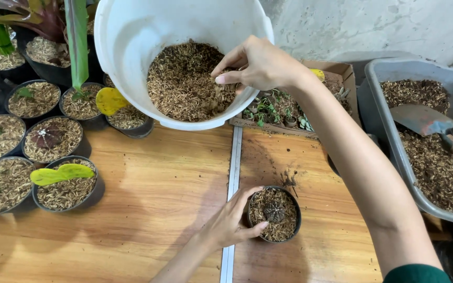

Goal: The person places a small plant into a black pot and covers its roots with soil from a white bucket. They repeatedly add soil and press it down around the plant to secure it in place.

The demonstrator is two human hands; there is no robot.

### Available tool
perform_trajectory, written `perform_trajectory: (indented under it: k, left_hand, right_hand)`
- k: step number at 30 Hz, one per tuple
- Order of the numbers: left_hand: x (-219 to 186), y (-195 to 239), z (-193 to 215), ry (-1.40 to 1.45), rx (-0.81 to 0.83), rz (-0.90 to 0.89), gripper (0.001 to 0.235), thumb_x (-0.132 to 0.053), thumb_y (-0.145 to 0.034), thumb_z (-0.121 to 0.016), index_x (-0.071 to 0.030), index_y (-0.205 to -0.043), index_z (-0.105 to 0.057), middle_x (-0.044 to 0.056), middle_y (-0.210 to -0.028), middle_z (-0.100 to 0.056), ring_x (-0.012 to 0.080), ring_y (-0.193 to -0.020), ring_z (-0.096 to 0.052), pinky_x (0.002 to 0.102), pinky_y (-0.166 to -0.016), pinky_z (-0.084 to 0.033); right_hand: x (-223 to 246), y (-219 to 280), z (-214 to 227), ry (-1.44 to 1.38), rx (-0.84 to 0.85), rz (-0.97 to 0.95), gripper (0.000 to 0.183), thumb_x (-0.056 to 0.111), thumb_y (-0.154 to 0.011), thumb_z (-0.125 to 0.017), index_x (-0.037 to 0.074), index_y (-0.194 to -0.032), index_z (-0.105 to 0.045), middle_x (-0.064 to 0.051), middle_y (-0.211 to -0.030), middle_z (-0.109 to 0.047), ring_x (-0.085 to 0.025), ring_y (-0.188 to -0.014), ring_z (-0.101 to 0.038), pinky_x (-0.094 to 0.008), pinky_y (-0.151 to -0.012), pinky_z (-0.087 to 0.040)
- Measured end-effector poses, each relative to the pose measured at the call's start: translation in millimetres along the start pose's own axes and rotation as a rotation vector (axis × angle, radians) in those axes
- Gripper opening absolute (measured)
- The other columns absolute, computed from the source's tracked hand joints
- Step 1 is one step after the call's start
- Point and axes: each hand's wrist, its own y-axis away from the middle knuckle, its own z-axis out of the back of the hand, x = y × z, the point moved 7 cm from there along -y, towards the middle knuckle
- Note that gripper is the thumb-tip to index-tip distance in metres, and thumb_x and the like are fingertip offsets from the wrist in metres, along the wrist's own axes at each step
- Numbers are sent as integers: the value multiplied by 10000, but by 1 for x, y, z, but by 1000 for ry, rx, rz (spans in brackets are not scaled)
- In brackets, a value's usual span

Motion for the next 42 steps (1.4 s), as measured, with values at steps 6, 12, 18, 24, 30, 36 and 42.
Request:
perform_trajectory:
  k: [6,12,18,24,30,36,42]
  left_hand:
    - [1,1,3,22,-8,-1,786,-623,-887,-528,-172,-1489,-299,216,-1430,-489,370,-1247,-551,582,-984,-545]
    - [9,0,-2,19,-22,10,821,-630,-861,-566,-197,-1502,-289,171,-1497,-466,351,-1315,-521,604,-1043,-484]
    - [0,0,3,139,-48,50,849,-584,-846,-646,-175,-1507,-305,168,-1511,-464,364,-1357,-497,595,-1107,-430]
    - [-6,-3,5,393,-73,-58,807,-598,-924,-548,-113,-1518,-298,203,-1555,-442,366,-1403,-469,579,-1146,-389]
    - [-14,-5,10,454,-110,-136,884,-716,-989,-300,7,-1498,-313,234,-1517,-494,357,-1383,-523,563,-1147,-410]
    - [1,2,5,434,-154,-177,898,-714,-1015,-211,26,-1517,-295,234,-1591,-393,350,-1488,-396,513,-1233,-300]
    - [-23,2,17,324,-176,-211,834,-699,-1038,-171,-44,-1521,-353,222,-1525,-478,370,-1428,-469,565,-1175,-401]
  right_hand:
    - [10,26,8,-79,63,34,233,301,-926,-713,152,-1085,-794,10,-923,-796,-112,-675,-750,-191,-622,-599]
    - [14,90,7,-157,100,116,260,256,-893,-708,123,-1095,-804,-8,-943,-825,-70,-701,-690,-196,-592,-549]
    - [-41,126,-54,-189,273,124,246,210,-890,-699,129,-1111,-773,-70,-1146,-828,-195,-993,-824,-303,-920,-670]
    - [-75,143,-122,-234,444,87,267,230,-912,-680,125,-1143,-763,-55,-1179,-805,-206,-1032,-792,-344,-953,-608]
    - [-76,150,-116,-189,357,93,325,305,-894,-700,142,-1167,-769,-25,-1184,-803,-161,-1049,-792,-300,-902,-598]
    - [-80,172,-110,-177,214,137,334,264,-986,-557,99,-1223,-724,-83,-1259,-759,-237,-1112,-762,-382,-952,-598]
    - [-83,206,-102,-68,57,152,402,269,-1021,-479,67,-1342,-613,-94,-1347,-704,-255,-1192,-695,-384,-1015,-504]
